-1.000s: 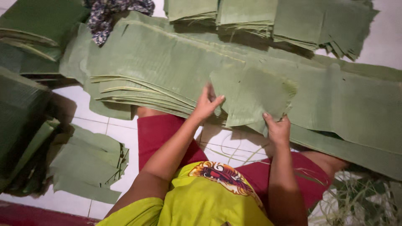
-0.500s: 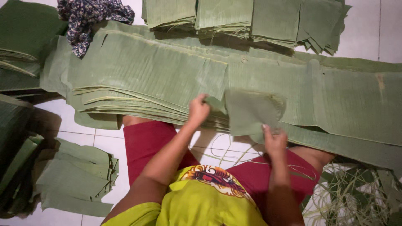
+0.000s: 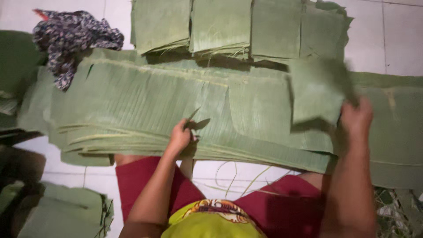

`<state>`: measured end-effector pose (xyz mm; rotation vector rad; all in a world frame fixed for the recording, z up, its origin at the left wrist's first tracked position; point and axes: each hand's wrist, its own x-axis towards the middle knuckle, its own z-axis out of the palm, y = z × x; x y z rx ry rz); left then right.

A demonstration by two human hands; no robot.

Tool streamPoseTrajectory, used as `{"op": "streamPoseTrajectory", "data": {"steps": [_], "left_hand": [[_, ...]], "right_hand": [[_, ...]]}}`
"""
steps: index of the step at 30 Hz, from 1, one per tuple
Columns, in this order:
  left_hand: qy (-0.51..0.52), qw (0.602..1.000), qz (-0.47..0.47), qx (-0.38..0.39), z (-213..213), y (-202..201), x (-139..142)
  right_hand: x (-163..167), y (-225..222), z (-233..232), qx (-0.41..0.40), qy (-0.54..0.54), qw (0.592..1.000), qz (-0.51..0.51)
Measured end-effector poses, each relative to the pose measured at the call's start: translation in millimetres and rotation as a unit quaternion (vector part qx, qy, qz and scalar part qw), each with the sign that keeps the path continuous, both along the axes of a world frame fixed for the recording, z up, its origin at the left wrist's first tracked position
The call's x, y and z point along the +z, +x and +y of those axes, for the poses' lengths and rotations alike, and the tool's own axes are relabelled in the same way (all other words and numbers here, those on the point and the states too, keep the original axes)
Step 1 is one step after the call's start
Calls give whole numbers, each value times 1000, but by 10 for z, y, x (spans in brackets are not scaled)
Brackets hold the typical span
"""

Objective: The person sits on the floor and folds cut banana leaf squares one at a time, pressing each fold flat and stacking the folded pieces into piles beside them, occasionally pulling a leaf piece from a large stack to work on.

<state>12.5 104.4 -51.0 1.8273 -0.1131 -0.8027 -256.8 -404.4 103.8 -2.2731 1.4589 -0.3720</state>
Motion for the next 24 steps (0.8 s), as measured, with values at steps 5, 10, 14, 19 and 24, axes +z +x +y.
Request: {"op": "streamPoseTrajectory", "data": {"steps": [5, 10, 14, 19, 24], "left_hand": [[3, 981, -185, -57, 95, -68, -4], [78, 989, -113, -49, 130, -133, 135], [94, 995, 30, -25, 112, -140, 402], [116, 991, 14, -67, 13, -147, 688], [127, 949, -150, -247, -141, -453, 1021]], "right_hand": [[148, 845, -902, 81, 47, 944, -315], [-113, 1423, -1581, 18, 136, 939, -314], [-284, 1774, -1825, 20, 10, 990, -140], [-139, 2154, -879, 116, -61, 986, -105], [225, 1582, 1576, 541, 156, 814, -142]]}}
